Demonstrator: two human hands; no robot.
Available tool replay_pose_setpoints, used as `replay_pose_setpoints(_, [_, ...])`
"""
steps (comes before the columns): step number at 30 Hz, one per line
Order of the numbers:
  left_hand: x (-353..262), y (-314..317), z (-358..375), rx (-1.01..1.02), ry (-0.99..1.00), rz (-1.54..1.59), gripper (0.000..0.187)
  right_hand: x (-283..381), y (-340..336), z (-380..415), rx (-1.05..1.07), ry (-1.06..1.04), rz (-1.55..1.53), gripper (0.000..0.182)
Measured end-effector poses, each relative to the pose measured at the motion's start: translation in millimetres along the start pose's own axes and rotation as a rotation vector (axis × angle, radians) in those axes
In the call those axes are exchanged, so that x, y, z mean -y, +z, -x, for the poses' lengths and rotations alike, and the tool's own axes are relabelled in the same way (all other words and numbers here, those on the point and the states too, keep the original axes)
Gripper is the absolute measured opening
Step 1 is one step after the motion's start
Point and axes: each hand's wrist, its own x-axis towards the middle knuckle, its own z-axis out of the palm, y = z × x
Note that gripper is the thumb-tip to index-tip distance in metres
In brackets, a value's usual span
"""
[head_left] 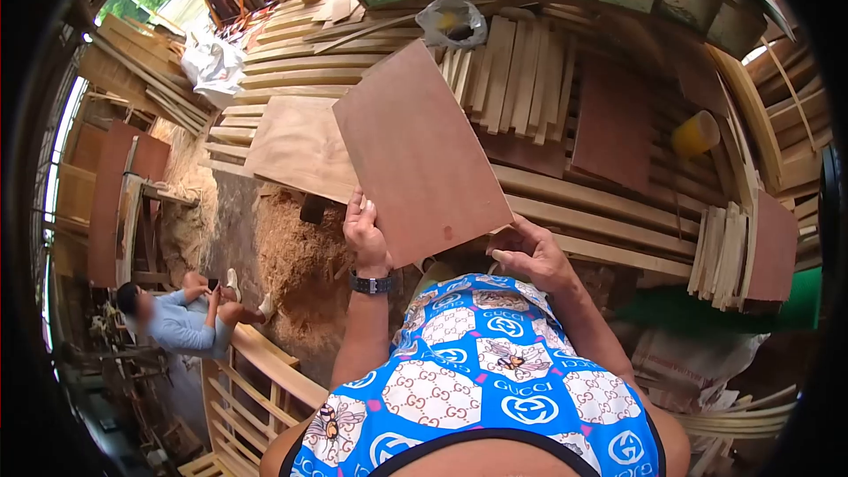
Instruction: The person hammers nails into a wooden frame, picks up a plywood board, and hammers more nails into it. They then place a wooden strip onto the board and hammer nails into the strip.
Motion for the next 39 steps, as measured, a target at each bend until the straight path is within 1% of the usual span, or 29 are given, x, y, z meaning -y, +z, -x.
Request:
replay_pose_setpoints(1, [-1,2,2,0.003,-0.003,-0.013,0.050,-1,1,-2,0.010,0.006,0.001,0.066])
replay_pose_setpoints(3, [-3,5,7,-0.020,0.002,0.001,0.047,-5,0,-8,-0.042,0.012,0.002,0.056])
replay_pose_setpoints(5, [-2,3,8,-0.040,0.011,0.018,0.045,-11,-3,-11,-0.054,0.032,-0.020,0.054])
replay_pose_setpoints(7, [0,-3,7,-0.037,0.041,-0.042,0.031,-8,-1,-15,-0.087,0.059,-0.097,0.050])
replay_pose_setpoints(8, [0,-8,6,-0.038,0.044,-0.034,0.031,-5,3,-17,-0.096,0.053,-0.120,0.050])
replay_pose_setpoints(10, [-5,-22,7,-0.096,0.019,-0.047,0.021,-14,-2,-25,-0.003,0.066,-0.120,0.050])
replay_pose_setpoints(11, [-1,-30,9,-0.129,0.046,-0.051,0.025,-17,-9,-22,-0.007,0.072,-0.127,0.050])
replay_pose_setpoints(12, [-7,-38,6,-0.133,0.036,-0.055,0.025,-17,-9,-27,0.037,0.089,-0.105,0.050])
replay_pose_setpoints(13, [-17,-44,0,-0.232,0.104,-0.028,0.025,-17,-8,-34,0.086,0.106,-0.083,0.050])
replay_pose_setpoints(14, [-29,-53,-2,-0.333,0.176,0.000,0.024,-16,-8,-39,0.089,0.115,-0.086,0.050])
replay_pose_setpoints(16, [-64,-83,-10,-0.372,0.240,-0.219,0.023,-14,-6,-49,0.022,0.186,0.005,0.049])
replay_pose_setpoints(18, [-103,-103,-22,-0.340,0.323,-0.248,0.023,-20,-5,-63,-0.012,0.177,0.033,0.049])
replay_pose_setpoints(20, [-131,-150,-54,-0.333,0.427,-0.418,0.021,-18,5,-84,-0.077,0.163,0.116,0.047])
replay_pose_setpoints(21, [-141,-150,-61,-0.332,0.420,-0.412,0.021,-15,11,-91,-0.108,0.156,0.104,0.045])
replay_pose_setpoints(22, [-159,-145,-67,-0.317,0.480,-0.524,0.023,-15,14,-96,-0.110,0.162,0.111,0.045])
replay_pose_setpoints(23, [-176,-140,-71,-0.318,0.549,-0.631,0.026,-14,13,-99,-0.146,0.154,0.187,0.044])
replay_pose_setpoints(25, [-207,-123,-63,-0.378,0.537,-1.016,0.024,-4,16,-90,-0.191,0.154,0.276,0.045])
replay_pose_setpoints(26, [-199,-143,-79,-0.305,0.630,-0.883,0.021,8,21,-81,-0.182,0.135,0.309,0.045])
replay_pose_setpoints(27, [-222,-91,-52,-0.305,0.653,-0.980,0.020,10,25,-75,-0.231,0.187,0.275,0.046])
replay_pose_setpoints(28, [-207,-118,-76,-0.210,0.712,-0.822,0.018,19,39,-73,-0.239,0.166,0.379,0.046])
replay_pose_setpoints(29, [-237,-93,-64,-0.129,0.672,-0.785,0.018,23,51,-72,-0.242,0.105,0.360,0.047])
replay_pose_setpoints(30, [-240,-95,-80,-0.148,0.853,-0.926,0.017,30,62,-75,-0.282,0.064,0.458,0.047])
replay_pose_setpoints(31, [-272,-71,-67,-0.090,0.918,-0.953,0.015,38,61,-83,-0.259,0.061,0.475,0.042])
replay_pose_setpoints(32, [-274,-71,-78,-0.035,0.903,-1.064,0.013,27,53,-98,-0.302,0.074,0.382,0.038])
replay_pose_setpoints(34, [-281,-69,-98,0.043,0.941,-1.183,0.010,36,55,-126,-0.327,0.094,0.207,0.043])
replay_pose_setpoints(36, [-273,-79,-130,0.070,1.076,-1.361,0.010,38,47,-150,-0.330,0.084,-0.094,0.060])
replay_pose_setpoints(37, [-268,-83,-139,0.059,1.065,-1.366,0.010,50,52,-160,-0.178,0.075,-0.221,0.075])
replay_pose_setpoints(38, [-262,-86,-147,0.092,1.167,-1.347,0.010,59,59,-169,-0.172,0.083,-0.220,0.075])
replay_pose_setpoints(39, [-258,-90,-154,0.129,1.272,-1.325,0.011,71,76,-180,-0.208,0.150,-0.343,0.078])
